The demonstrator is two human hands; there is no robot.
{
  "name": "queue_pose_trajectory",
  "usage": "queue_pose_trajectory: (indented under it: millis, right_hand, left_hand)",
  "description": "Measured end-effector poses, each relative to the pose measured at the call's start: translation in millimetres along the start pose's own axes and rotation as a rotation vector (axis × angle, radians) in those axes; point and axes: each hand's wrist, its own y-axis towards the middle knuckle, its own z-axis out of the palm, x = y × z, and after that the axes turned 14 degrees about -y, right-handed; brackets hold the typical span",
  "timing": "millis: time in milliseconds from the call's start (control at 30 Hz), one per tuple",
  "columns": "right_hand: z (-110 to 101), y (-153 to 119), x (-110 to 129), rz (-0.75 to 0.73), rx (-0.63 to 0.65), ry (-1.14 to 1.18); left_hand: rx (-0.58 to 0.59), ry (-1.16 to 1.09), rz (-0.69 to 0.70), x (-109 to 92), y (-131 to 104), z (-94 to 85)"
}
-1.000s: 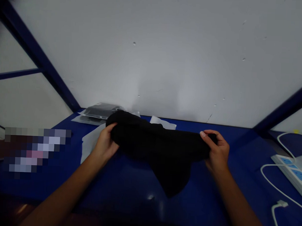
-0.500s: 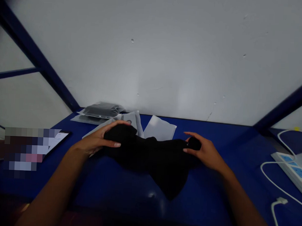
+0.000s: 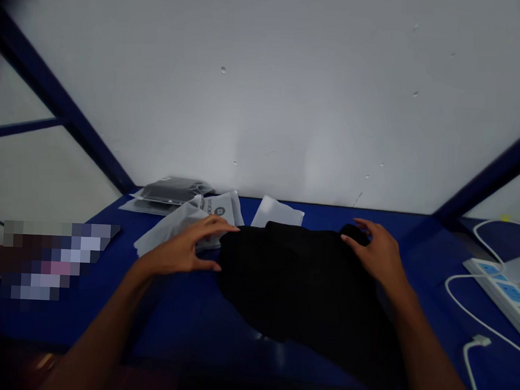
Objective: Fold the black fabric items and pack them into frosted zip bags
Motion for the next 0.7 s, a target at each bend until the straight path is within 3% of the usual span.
queue_pose_trajectory:
  millis: [100,233,367,500,600,700]
  right_hand:
    - [-3,0,-4,0.026,0.089,-0.099]
    - [-4,1,-12,0.113,0.255,-0.136]
    - [-7,1,-15,0.122,0.321,-0.074]
    - [-14,2,-19,0.139,0.333,-0.02]
    - [-17,2,-28,0.144,0.363,-0.024]
    - [-16,1,-37,0.143,0.409,-0.031]
  left_hand:
    - [0.136,0.075,0.05,4,0,6.9]
    - [0.167,0.129,0.102,6,3,14.1]
    - [0.041,0.077,0.056,4,5,13.4]
    - [-0.174,0.093,-0.145,6,7,10.1]
    - [-0.142,0.018,-0.255,6,7,10.0]
    - [-0.096,-0.031,-0.262,2,8,14.3]
